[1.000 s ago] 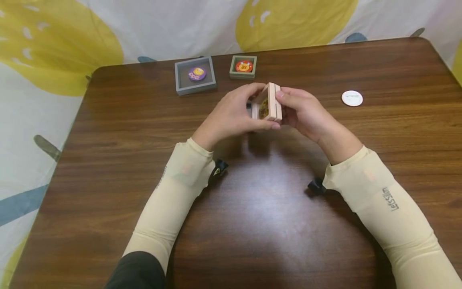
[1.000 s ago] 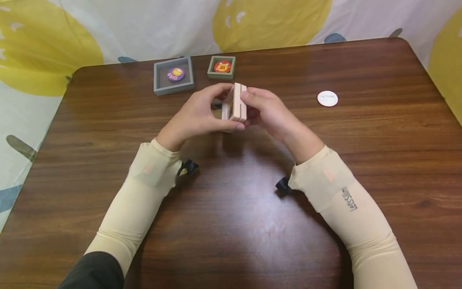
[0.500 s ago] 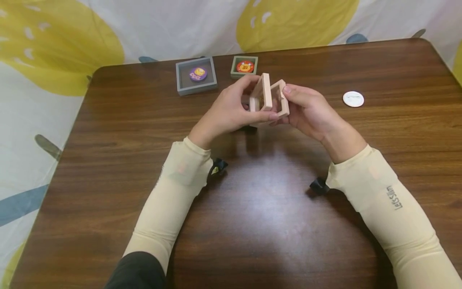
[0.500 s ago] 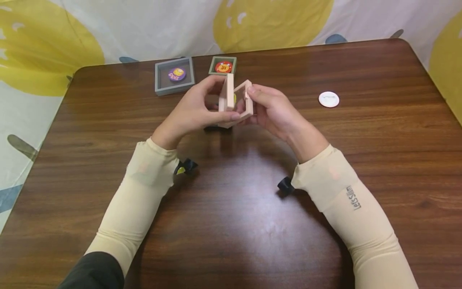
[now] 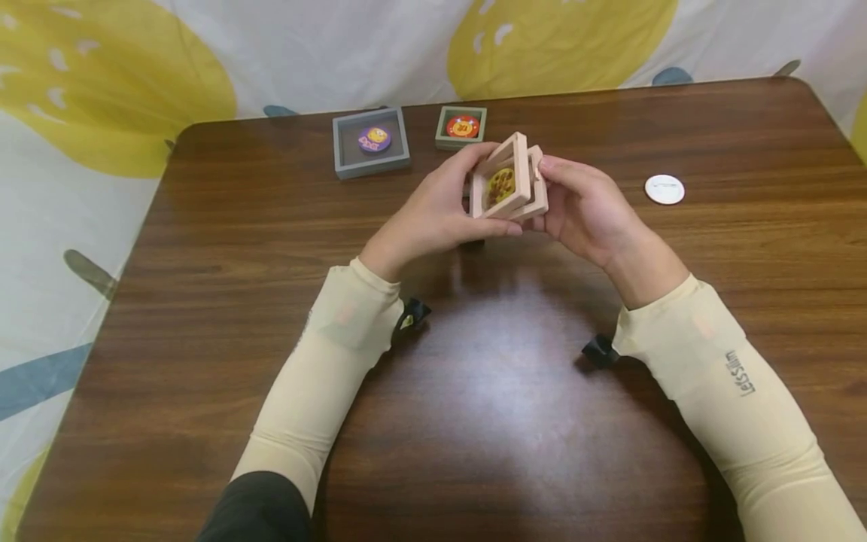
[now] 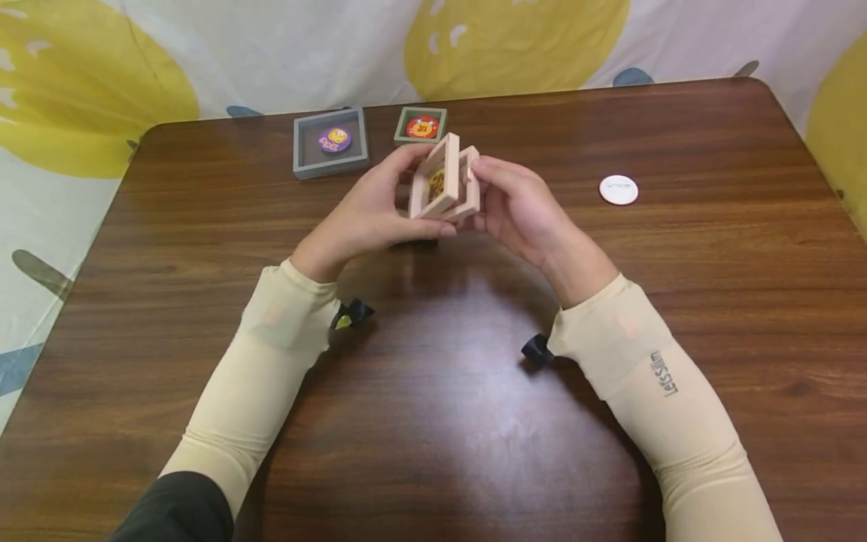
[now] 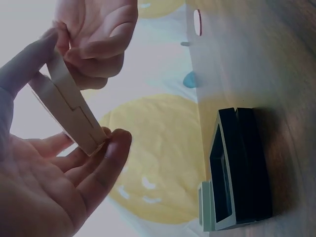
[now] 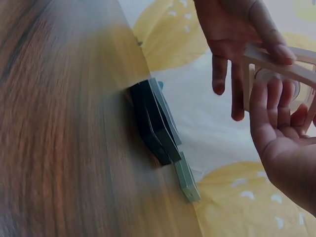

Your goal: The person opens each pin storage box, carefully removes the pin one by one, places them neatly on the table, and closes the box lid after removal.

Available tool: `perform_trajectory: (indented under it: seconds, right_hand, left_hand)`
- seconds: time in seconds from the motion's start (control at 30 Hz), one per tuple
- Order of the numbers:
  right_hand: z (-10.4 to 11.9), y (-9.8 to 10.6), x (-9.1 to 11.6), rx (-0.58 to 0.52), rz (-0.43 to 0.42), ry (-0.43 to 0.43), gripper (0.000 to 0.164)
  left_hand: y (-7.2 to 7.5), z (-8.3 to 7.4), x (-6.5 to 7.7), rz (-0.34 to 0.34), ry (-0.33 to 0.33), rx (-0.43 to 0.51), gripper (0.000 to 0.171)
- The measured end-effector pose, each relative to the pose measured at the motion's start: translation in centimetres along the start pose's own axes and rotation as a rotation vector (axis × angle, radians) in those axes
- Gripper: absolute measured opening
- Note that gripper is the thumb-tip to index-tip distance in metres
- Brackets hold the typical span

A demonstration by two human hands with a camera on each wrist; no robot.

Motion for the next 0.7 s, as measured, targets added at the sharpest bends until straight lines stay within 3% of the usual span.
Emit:
perform_trajectory:
  seconds: [0.2, 0.37, 0.5, 0.6, 0.7]
  right_hand:
    - [0.1, 0.0, -0.1, 0.133, -0.059, 0.004, 0.03]
    - [0.4, 0.5, 0.1, 0.325, -0.207, 0.01, 0.019]
    - [1.1, 0.6, 0.4, 0.508, -0.345, 0.045, 0.011]
    - [1.7, 0.4, 0.8, 0.697, -0.43, 0.091, 0.023]
    - [2.1, 0.0, 0.9, 0.844, -0.461, 0.116, 0.026]
  left_hand:
    - [0.7, -0.2, 0.1, -0.071, -0.01, -0.009, 0.085]
    - [0.9, -0.2, 0.0, -0.093, -0.009, -0.006, 0.083]
    - [0.9, -0.2, 0.0, -0.105, -0.007, 0.0, 0.083]
    - [0.8, -0.1, 0.0, -0.112, 0.001, 0.005, 0.084]
    - [0.9, -0.1, 0.0, -0.124, 0.005, -0.006, 0.084]
Point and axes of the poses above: each hand's wrist, its own x-axis away from the middle knuckle, its own y-axis out of the back of the hand, z = x × y, the point moved 8 cm from there along -x, towards the middle knuckle, and after that the axes turned 6 degrees about x, right-handed, at the moved point
